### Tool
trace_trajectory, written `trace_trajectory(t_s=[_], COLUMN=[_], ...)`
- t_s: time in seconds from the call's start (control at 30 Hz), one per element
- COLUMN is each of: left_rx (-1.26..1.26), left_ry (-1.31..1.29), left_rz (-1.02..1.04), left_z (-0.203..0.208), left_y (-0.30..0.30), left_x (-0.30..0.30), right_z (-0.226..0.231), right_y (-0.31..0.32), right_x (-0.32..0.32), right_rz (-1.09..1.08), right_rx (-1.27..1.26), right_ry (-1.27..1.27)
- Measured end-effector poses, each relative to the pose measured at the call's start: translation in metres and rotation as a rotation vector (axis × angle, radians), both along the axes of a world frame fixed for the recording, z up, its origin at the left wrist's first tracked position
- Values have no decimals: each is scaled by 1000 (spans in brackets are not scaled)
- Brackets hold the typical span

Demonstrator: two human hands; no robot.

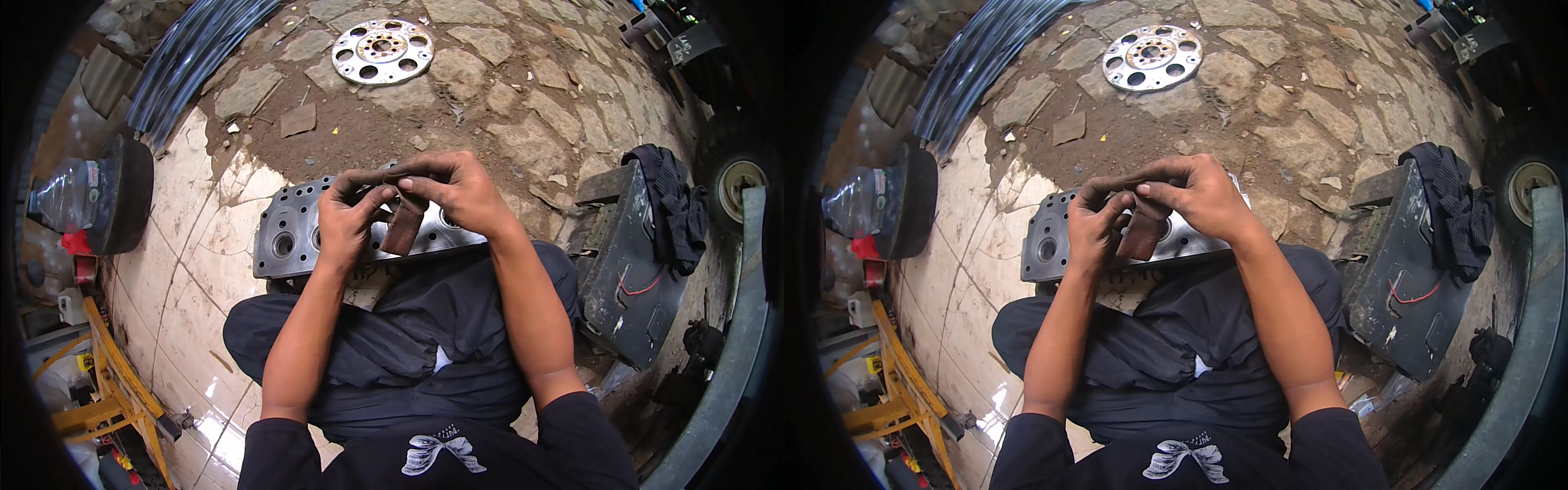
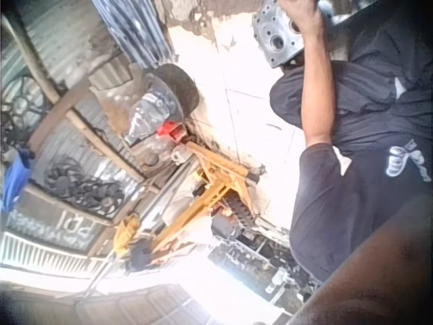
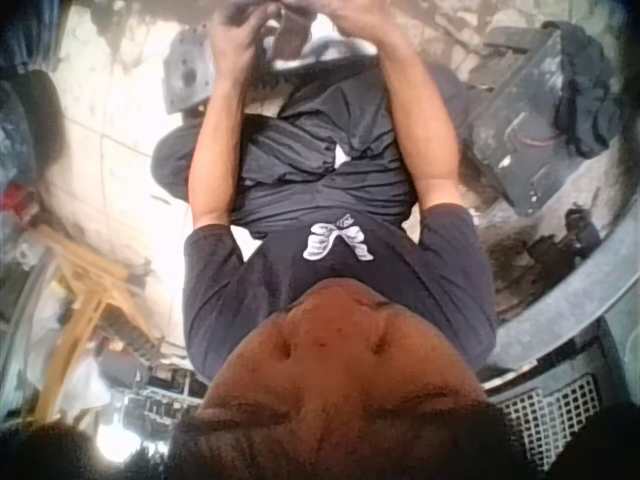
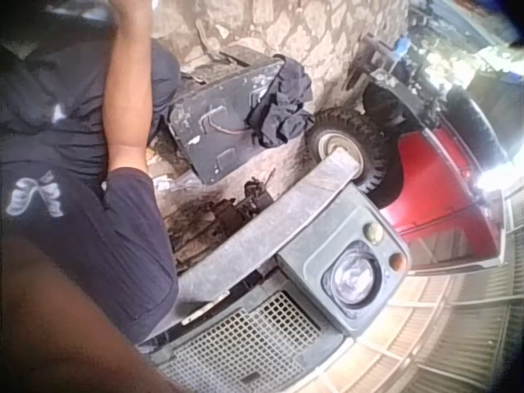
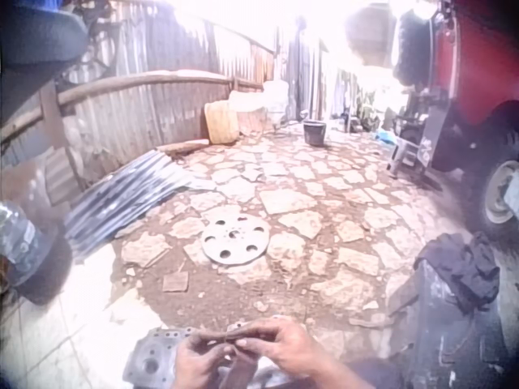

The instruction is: The person scrapes the surface of a metal engine cylinder head using a small abrasive block. They work on the flat face and around the circular openings, occasionally flipping the part to access different areas.

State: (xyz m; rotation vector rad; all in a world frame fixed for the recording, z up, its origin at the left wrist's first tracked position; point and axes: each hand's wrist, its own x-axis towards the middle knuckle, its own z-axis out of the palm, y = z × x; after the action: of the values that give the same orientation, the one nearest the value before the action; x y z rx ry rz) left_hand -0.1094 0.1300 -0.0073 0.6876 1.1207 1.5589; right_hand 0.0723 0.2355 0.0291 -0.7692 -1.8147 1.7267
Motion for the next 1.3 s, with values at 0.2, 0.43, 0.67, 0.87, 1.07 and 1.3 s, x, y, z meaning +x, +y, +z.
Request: trace_trajectory(t_s=[0.2,0.43,0.67,0.87,1.07,1.3], left_rx=[-58,-138,-288,-206,-162,-152], left_ry=[88,-214,-243,-158,473,913], left_rz=[62,-11,43,-45,-53,-67], left_z=[-5,3,0,-3,-13,-35], left_y=[2,6,24,25,32,38], left_x=[-7,1,19,15,-4,2], right_z=[13,9,-6,-7,7,-19], right_y=[-2,-15,-14,-5,56,68], right_x=[8,-1,3,1,34,66], right_rz=[159,29,-133,-227,-119,-49], right_rx=[481,462,425,-265,182,403], right_ry=[-51,-214,-266,-1,-404,-697])
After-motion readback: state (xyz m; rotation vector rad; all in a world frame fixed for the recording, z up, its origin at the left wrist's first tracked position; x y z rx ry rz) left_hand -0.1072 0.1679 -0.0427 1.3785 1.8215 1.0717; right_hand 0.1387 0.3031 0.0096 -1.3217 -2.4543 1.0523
